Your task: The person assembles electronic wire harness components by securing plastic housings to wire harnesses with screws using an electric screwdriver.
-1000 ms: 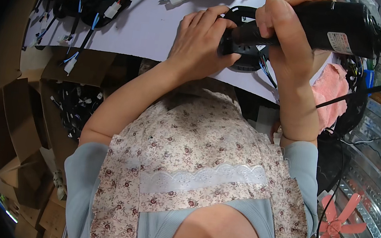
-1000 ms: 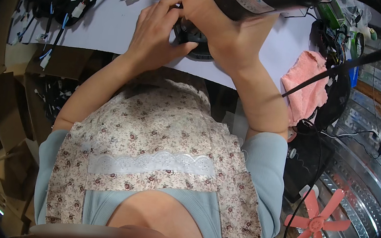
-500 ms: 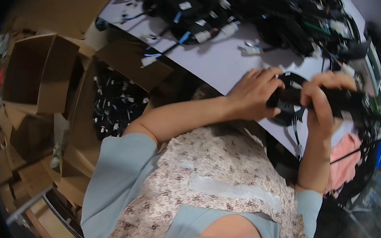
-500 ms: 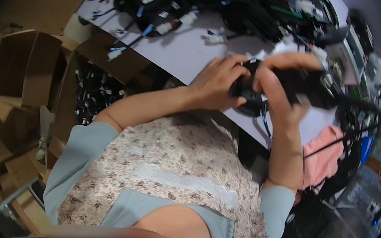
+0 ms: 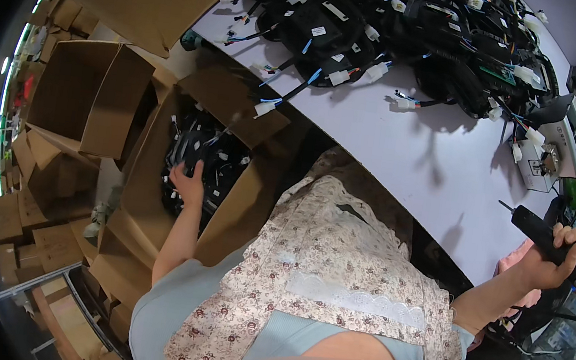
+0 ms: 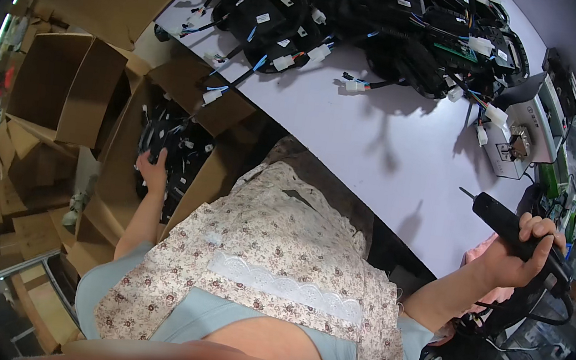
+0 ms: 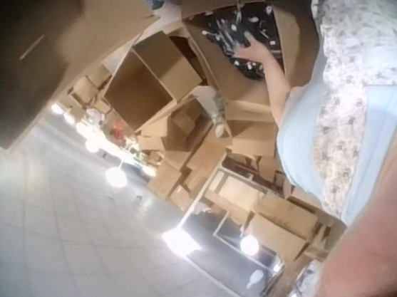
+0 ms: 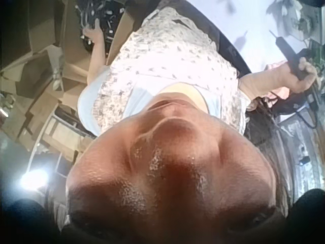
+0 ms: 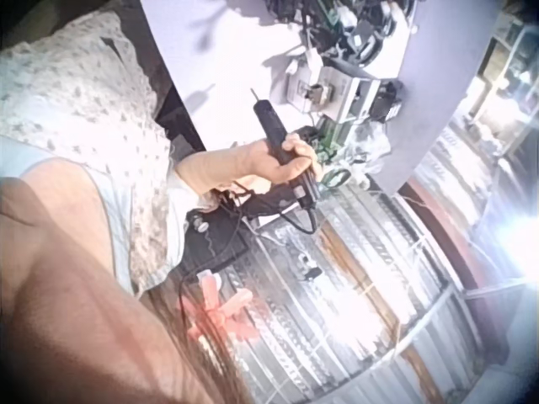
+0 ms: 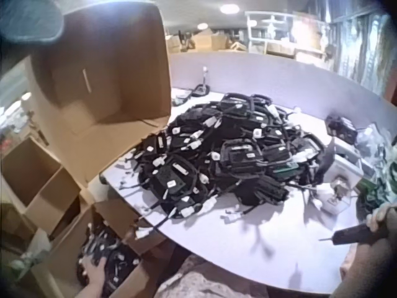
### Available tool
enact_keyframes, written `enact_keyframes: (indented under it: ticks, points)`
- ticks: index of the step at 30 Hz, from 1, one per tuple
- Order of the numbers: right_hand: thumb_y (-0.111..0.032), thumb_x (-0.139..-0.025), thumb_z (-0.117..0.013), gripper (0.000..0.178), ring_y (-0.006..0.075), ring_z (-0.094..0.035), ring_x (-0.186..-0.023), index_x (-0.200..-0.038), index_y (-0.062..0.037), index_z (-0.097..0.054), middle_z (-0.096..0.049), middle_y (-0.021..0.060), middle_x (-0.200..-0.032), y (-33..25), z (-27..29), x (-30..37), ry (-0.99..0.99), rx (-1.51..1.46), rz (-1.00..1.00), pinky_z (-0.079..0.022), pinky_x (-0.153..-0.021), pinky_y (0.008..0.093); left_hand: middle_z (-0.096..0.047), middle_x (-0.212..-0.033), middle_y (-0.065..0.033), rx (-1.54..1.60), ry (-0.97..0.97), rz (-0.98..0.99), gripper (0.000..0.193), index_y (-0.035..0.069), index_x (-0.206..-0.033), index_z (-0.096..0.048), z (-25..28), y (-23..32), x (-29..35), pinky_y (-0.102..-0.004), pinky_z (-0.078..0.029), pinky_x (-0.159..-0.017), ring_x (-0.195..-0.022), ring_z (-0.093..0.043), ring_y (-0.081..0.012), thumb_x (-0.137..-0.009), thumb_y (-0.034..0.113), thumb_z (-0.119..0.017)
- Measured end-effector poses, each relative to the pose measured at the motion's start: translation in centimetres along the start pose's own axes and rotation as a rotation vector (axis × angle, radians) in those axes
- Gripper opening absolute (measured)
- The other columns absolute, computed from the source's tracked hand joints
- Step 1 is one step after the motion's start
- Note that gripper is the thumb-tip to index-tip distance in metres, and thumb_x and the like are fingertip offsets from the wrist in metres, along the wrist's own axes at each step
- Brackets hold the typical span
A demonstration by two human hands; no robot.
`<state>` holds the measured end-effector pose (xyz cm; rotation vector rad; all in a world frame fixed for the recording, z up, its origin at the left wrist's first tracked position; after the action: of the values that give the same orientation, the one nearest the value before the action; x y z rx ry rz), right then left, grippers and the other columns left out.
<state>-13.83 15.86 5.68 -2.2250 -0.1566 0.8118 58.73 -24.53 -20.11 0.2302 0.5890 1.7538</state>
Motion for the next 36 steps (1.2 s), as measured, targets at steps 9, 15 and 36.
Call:
enact_keyframes:
  ticks: [9, 15, 36]
  points:
    - [-0.007, -0.098, -0.057, 0.019, 0.0176, -0.046, -0.077, -0.116, -0.0095, -0.050, -0.056, 0.0118, -0.092, 0.9, -0.3, -0.2, 0.028, 0.002, -0.017, -0.037, -0.077, 0.0328, -0.070, -0.118, -0.0108, 0.704, -0.234, -0.355, 0.030, 0.001, -0.118, -0.069, -0.2, 25.5, -7.0, -0.0309, -0.052, -0.093, -0.108, -0.064, -0.0153, -0.101, 0.025, -0.068]
    - [-0.003, -0.096, -0.059, 0.018, 0.0162, -0.048, -0.077, -0.113, -0.0064, -0.054, -0.058, 0.0129, -0.090, 0.3, -2.7, 0.3, 0.056, 0.012, 0.036, -0.040, -0.073, 0.0299, -0.071, -0.113, -0.0195, -0.005, -0.338, -0.862, 0.067, 0.003, -0.123, -0.067, -2.0, 45.0, -5.8, -0.0419, -0.052, -0.094, -0.106, -0.068, -0.0353, -0.092, 0.062, -0.066]
    - [-0.002, -0.090, -0.072, 0.014, 0.0118, -0.061, -0.065, -0.097, -0.0030, -0.060, -0.064, 0.0053, -0.078, 1.1, -2.5, -6.1, 0.210, 0.499, 0.333, -0.051, -0.060, 0.0256, -0.062, -0.126, -0.0125, 0.674, -0.966, -0.628, 0.061, 0.002, -0.139, -0.050, 1.7, 48.0, 2.9, -0.0331, -0.048, -0.101, -0.113, -0.062, -0.0203, -0.089, 0.021, -0.080]
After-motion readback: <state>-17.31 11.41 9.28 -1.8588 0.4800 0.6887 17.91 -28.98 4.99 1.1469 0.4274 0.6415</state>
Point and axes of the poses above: each hand's wrist, its own x-axis away from the middle knuckle, its own z-axis out of the back of the hand, y = z × x, the point moved 8 cm from there along -x, towards the middle knuckle
